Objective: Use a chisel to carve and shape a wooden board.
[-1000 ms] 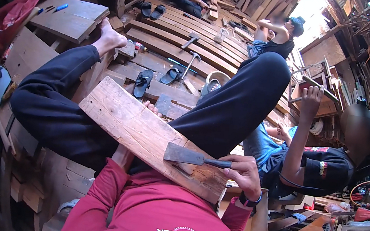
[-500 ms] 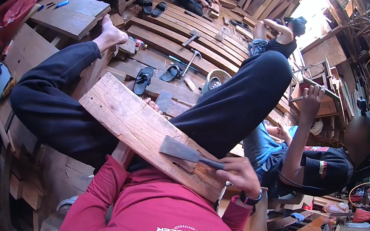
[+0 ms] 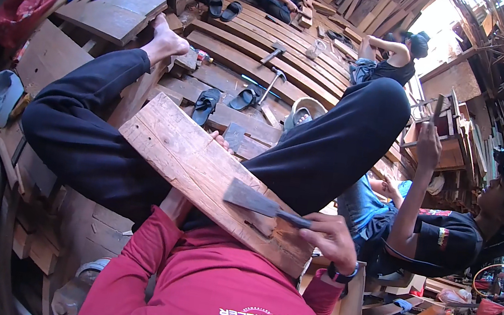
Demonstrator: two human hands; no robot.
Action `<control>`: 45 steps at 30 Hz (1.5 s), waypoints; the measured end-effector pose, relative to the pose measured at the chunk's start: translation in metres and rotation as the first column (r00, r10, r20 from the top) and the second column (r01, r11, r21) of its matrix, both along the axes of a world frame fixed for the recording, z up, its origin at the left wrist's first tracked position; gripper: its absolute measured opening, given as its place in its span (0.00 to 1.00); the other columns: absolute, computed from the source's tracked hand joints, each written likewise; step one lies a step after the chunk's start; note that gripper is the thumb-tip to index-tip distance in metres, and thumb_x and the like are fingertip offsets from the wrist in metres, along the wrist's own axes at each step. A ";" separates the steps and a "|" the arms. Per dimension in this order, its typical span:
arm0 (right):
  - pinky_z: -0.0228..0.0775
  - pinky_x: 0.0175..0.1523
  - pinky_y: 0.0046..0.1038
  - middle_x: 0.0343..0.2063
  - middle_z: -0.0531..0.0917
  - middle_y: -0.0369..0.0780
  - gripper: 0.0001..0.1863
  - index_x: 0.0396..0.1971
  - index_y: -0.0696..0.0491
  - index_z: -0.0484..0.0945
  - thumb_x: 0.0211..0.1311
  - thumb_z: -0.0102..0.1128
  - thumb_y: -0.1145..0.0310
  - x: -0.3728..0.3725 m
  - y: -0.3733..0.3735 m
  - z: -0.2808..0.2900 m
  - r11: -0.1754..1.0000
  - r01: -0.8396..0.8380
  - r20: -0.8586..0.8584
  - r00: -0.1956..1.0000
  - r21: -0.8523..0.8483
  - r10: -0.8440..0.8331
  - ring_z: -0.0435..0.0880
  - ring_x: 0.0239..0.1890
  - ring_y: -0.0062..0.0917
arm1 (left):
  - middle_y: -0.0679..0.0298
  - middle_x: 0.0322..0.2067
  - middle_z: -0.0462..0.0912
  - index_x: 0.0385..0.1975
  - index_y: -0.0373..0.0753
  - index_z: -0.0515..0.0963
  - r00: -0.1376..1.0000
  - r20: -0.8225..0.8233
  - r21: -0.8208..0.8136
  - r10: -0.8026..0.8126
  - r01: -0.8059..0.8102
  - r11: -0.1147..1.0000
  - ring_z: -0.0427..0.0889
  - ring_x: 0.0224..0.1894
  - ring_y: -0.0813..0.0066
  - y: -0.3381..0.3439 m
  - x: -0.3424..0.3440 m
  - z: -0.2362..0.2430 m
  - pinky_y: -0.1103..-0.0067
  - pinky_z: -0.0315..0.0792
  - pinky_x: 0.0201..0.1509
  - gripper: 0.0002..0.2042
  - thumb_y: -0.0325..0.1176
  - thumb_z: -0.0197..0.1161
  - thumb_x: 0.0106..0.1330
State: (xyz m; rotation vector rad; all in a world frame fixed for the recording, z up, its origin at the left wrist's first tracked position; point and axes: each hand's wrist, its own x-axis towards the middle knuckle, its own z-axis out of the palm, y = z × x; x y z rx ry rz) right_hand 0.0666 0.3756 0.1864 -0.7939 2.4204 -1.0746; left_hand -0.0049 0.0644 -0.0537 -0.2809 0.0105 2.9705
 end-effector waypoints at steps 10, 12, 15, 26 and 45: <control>0.67 0.27 0.29 0.23 0.82 0.43 0.10 0.30 0.62 0.86 0.62 0.68 0.68 -0.003 -0.004 0.013 0.998 0.005 -0.029 1.000 0.067 -0.003 0.80 0.21 0.28 | 0.62 0.29 0.75 0.27 0.40 0.73 0.993 0.121 0.007 0.009 -0.010 1.000 0.72 0.36 0.65 -0.004 -0.001 0.002 0.64 0.70 0.50 0.17 0.41 0.47 0.80; 0.67 0.27 0.28 0.25 0.83 0.44 0.10 0.30 0.62 0.86 0.61 0.68 0.68 -0.003 -0.002 0.019 0.994 -0.002 -0.015 1.000 0.105 0.003 0.81 0.22 0.28 | 0.62 0.29 0.75 0.29 0.40 0.74 0.998 0.061 0.043 0.021 -0.023 0.999 0.72 0.37 0.65 -0.007 0.000 -0.007 0.66 0.71 0.49 0.18 0.41 0.45 0.80; 0.68 0.28 0.27 0.24 0.83 0.43 0.10 0.30 0.61 0.86 0.61 0.67 0.68 -0.001 -0.007 0.012 0.999 0.001 -0.026 1.000 0.042 0.000 0.82 0.23 0.27 | 0.62 0.30 0.76 0.30 0.40 0.74 0.989 -0.074 -0.018 0.125 -0.127 0.992 0.73 0.38 0.66 0.009 0.009 0.030 0.68 0.72 0.48 0.18 0.42 0.45 0.81; 0.69 0.25 0.27 0.22 0.81 0.40 0.08 0.30 0.58 0.87 0.63 0.67 0.68 -0.006 -0.036 0.014 0.985 -0.052 -0.072 0.995 0.163 0.065 0.81 0.20 0.27 | 0.64 0.33 0.76 0.37 0.42 0.74 0.997 -0.050 -0.001 0.052 -0.052 0.999 0.73 0.41 0.67 0.001 0.011 0.017 0.66 0.71 0.52 0.15 0.44 0.45 0.80; 0.77 0.37 0.27 0.39 0.87 0.45 0.09 0.34 0.61 0.87 0.57 0.67 0.72 -0.003 -0.024 0.024 0.998 0.022 -0.135 0.991 0.051 -0.015 0.86 0.32 0.29 | 0.62 0.33 0.76 0.39 0.40 0.76 0.985 -0.173 0.008 0.007 -0.006 1.000 0.73 0.40 0.64 -0.004 0.008 0.008 0.63 0.71 0.51 0.15 0.43 0.47 0.79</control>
